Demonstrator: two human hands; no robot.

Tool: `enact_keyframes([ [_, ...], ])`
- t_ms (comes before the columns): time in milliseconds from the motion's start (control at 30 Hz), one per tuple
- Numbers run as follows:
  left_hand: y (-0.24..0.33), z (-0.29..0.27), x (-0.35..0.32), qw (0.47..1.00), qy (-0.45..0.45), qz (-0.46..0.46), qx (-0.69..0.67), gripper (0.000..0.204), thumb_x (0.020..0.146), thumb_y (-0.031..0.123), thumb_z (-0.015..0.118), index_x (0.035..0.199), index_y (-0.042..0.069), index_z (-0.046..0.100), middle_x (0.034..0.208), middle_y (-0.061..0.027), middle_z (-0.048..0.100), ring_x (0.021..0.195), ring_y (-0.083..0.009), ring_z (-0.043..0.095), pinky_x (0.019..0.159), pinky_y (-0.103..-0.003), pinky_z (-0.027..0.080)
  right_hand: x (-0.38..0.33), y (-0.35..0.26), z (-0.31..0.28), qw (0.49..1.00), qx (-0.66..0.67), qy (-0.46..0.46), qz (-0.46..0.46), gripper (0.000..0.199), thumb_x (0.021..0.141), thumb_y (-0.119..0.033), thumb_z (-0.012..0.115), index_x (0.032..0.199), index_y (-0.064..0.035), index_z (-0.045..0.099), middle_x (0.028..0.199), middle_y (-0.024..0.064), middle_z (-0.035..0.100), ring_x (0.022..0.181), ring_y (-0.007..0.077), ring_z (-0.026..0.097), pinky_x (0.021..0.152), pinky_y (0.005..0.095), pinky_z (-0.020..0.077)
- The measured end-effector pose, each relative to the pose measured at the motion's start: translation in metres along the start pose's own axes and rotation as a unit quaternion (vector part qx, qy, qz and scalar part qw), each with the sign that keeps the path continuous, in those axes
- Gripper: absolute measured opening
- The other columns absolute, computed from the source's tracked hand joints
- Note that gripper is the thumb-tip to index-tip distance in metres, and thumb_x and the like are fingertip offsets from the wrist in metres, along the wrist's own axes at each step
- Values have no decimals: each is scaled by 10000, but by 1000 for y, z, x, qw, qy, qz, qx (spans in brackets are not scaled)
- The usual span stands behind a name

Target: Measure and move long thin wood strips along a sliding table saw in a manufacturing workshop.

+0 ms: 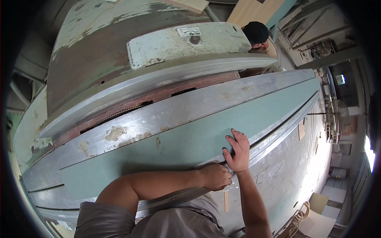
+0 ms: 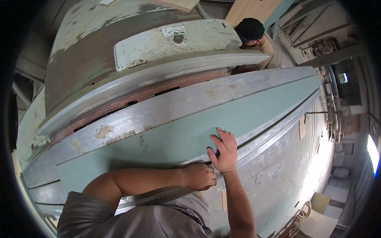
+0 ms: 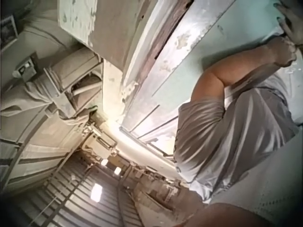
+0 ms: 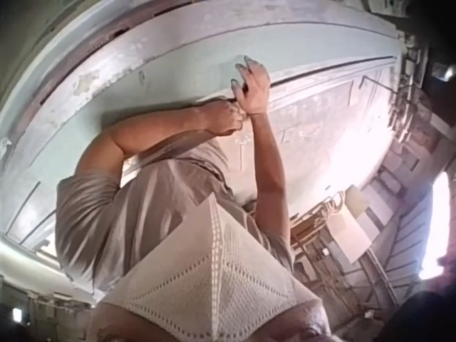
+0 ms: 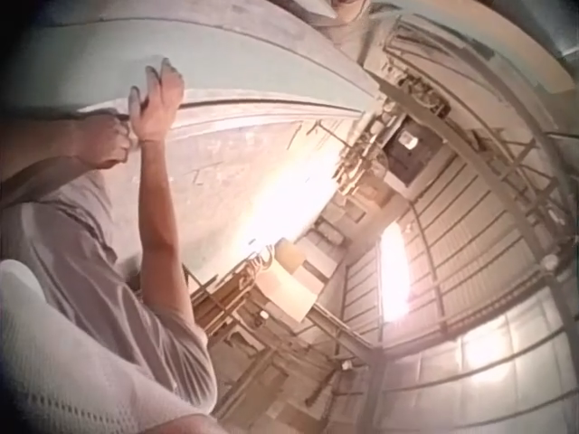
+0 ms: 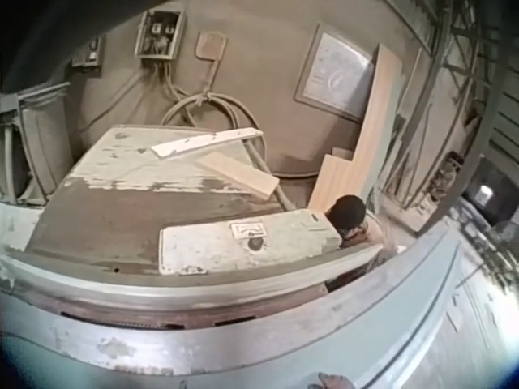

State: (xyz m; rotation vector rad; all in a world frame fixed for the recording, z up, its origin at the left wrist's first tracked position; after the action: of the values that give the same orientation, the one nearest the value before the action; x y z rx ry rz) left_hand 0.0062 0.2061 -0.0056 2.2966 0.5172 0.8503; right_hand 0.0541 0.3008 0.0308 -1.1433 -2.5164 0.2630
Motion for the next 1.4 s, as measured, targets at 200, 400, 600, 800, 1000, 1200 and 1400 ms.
enact_keyframes([
  [200, 3, -6, 3, 1000, 8, 3, -10, 75, 783, 170, 613, 825, 121, 652, 767, -39, 574, 734, -231, 594, 700, -372, 484, -1, 1, -7, 1000, 3, 12, 7, 412, 743, -251, 681, 1122, -100, 625, 1317, 119, 525, 1170, 337, 495, 1030, 490, 344],
  [400, 4, -13, 8, 1000, -20, -2, -18, 87, 804, 181, 613, 836, 111, 653, 779, -47, 592, 753, -238, 606, 696, -372, 494, -2, 5, -13, 999, 21, 23, 26, 421, 728, -232, 686, 1126, -111, 623, 1314, 113, 527, 1168, 329, 499, 1031, 498, 347],
  [600, 7, -16, 18, 1000, -18, 1, -16, 103, 804, 183, 629, 853, 97, 658, 800, -51, 612, 754, -239, 615, 689, -354, 506, -9, 9, -22, 999, 40, 30, 17, 409, 738, -246, 690, 1123, -124, 627, 1316, 84, 525, 1178, 304, 499, 1044, 476, 351],
  [800, 13, -19, 29, 1000, 9, -3, 20, 73, 805, 154, 636, 806, 80, 637, 715, -57, 582, 652, -236, 604, 585, -360, 487, -16, 15, -27, 998, 58, 41, 3, 422, 734, -256, 700, 1126, -125, 614, 1320, 90, 514, 1192, 291, 492, 1051, 472, 349],
  [1000, 18, -12, 35, 997, 10, -34, 69, 41, 740, 134, 651, 768, 106, 643, 694, -41, 582, 624, -218, 604, 566, -347, 490, -24, 18, -27, 996, 60, 57, -15, 429, 750, -254, 691, 1143, -112, 595, 1320, 115, 505, 1207, 301, 479, 1057, 473, 337],
  [1200, 14, -15, 29, 983, 64, -83, 152, 61, 677, 141, 665, 737, 138, 654, 722, -7, 600, 634, -206, 602, 551, -346, 492, -23, 21, -13, 997, 42, 45, -41, 435, 822, -321, 604, 1190, -95, 563, 1324, 136, 479, 1205, 322, 455, 1060, 486, 301],
  [1400, 17, -13, 36, 951, 138, -169, 220, 45, 663, 120, 627, 695, 142, 605, 635, -28, 587, 581, -251, 582, 539, -375, 482, -22, 22, -10, 993, 44, 44, -96, 471, 826, -315, 626, 1227, -81, 546, 1349, 164, 446, 1218, 351, 424, 1062, 510, 276],
])
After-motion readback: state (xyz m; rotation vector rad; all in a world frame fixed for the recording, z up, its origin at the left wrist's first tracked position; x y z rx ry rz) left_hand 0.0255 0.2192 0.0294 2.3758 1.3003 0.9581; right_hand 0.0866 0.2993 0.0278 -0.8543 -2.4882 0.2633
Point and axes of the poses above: each hand's wrist, its own x-axis towards the middle knuckle, its own z-axis out of the palm, y = z × x, the point moved 6 cm from there along x, towards the middle knuckle
